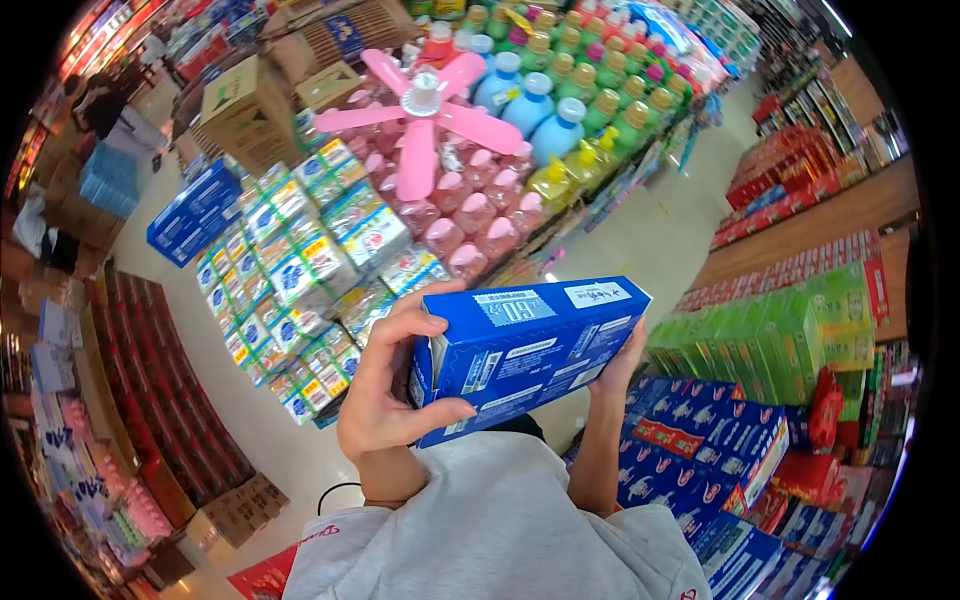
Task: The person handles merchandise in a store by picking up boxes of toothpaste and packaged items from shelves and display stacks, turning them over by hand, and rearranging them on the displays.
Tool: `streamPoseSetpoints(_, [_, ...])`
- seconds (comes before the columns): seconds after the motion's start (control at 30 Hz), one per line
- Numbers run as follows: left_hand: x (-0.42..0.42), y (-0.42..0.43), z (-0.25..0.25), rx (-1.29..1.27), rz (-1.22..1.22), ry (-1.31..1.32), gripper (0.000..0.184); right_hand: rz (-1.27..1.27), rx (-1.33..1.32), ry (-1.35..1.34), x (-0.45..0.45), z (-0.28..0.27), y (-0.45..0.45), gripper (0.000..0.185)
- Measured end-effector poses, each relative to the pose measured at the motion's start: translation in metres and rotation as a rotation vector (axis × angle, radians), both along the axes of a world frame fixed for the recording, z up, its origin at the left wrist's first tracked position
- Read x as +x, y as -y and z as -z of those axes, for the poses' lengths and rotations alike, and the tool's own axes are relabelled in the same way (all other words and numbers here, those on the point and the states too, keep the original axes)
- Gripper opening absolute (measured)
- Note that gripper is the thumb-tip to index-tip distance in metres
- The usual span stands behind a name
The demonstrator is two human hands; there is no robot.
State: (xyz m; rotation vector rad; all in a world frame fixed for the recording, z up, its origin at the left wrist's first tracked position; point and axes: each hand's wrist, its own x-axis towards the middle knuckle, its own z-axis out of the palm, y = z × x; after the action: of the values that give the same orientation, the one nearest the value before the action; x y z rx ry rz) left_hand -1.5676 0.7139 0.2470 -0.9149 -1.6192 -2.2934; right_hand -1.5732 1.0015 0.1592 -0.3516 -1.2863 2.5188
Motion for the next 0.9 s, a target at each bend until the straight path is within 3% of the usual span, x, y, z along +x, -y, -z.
streamPoseSetpoints(0.13, [-0.029,-0.028,0.026,0.002,0.103,0.088,0.071,0.076,-0.066,0.073,-0.003,0.031,-0.024,0.045])
streamPoseSetpoints(0.3, [-0.012,-0.115,0.001,-0.052,0.196,0.165,0.058,0.16,-0.079,0.117,0.043,0.017,-0.104,0.046])
streamPoseSetpoints(0.43, [-0.023,-0.145,0.02,0.005,-0.021,0.35,0.043,0.389,-0.044,0.261,0.078,0.0,-0.116,0.046])
streamPoseSetpoints(0.57, [-0.064,-0.177,0.105,0.277,0.072,0.503,0.051,0.441,0.689,0.185,0.118,-0.024,-0.118,0.055])
streamPoseSetpoints(0.63, [-0.08,-0.2,0.159,0.375,0.205,0.491,0.05,0.21,0.906,0.177,0.118,-0.067,-0.111,0.057])
streamPoseSetpoints(0.77, [-0.073,-0.23,0.214,0.527,0.287,0.632,0.051,0.236,1.013,0.185,0.125,-0.075,-0.106,0.062])
streamPoseSetpoints(0.9, [-0.077,-0.252,0.183,0.393,0.242,0.688,0.069,0.318,1.105,0.228,0.132,-0.065,-0.11,0.068])
